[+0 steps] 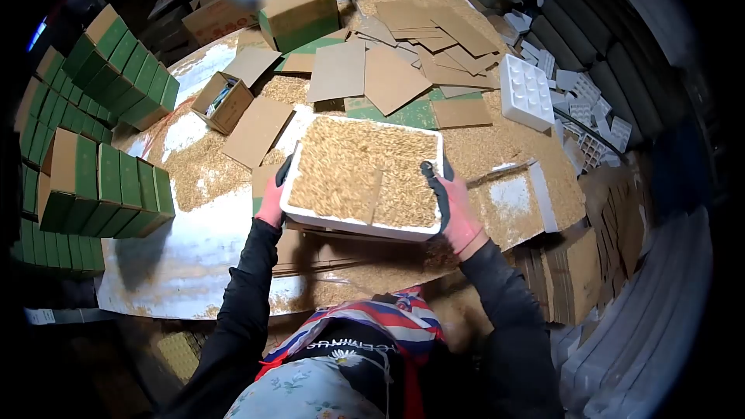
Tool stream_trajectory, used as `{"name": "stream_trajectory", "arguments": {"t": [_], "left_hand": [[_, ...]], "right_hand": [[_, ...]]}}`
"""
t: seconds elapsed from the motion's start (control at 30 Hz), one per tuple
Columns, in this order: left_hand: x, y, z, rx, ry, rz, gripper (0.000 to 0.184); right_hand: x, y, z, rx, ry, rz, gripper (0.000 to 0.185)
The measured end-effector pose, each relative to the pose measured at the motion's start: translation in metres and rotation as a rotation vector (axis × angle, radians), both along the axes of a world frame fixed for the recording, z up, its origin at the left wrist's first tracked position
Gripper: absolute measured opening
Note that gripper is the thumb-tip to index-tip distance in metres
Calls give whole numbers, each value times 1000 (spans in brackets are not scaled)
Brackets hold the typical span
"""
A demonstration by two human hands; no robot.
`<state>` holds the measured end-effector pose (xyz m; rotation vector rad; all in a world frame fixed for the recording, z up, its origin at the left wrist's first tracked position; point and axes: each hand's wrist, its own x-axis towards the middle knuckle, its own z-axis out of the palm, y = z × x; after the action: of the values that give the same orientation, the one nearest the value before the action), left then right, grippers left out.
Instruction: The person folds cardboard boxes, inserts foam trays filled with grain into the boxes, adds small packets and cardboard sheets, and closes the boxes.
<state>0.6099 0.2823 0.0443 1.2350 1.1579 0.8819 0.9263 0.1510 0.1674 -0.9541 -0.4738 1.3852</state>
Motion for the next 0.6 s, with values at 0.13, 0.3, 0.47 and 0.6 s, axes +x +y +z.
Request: {"name": "stream_trajectory", "arguments": {"t": [0.13, 0.3, 0.47, 0.6], "left_hand": [[31, -18, 31, 144, 391, 79, 38], [36, -46, 34, 209, 390, 92, 51], [51, -65, 44, 298, 477, 84, 53], [46, -66, 67, 240, 469, 48, 54]], "right_hand": [[3, -6, 3, -192, -883, 27, 41], [-6, 1, -64, -67, -1825, 17, 40], [-42, 16, -9, -146, -1841, 520, 32], [-51, 7, -55, -105, -1688, 804, 26]]}}
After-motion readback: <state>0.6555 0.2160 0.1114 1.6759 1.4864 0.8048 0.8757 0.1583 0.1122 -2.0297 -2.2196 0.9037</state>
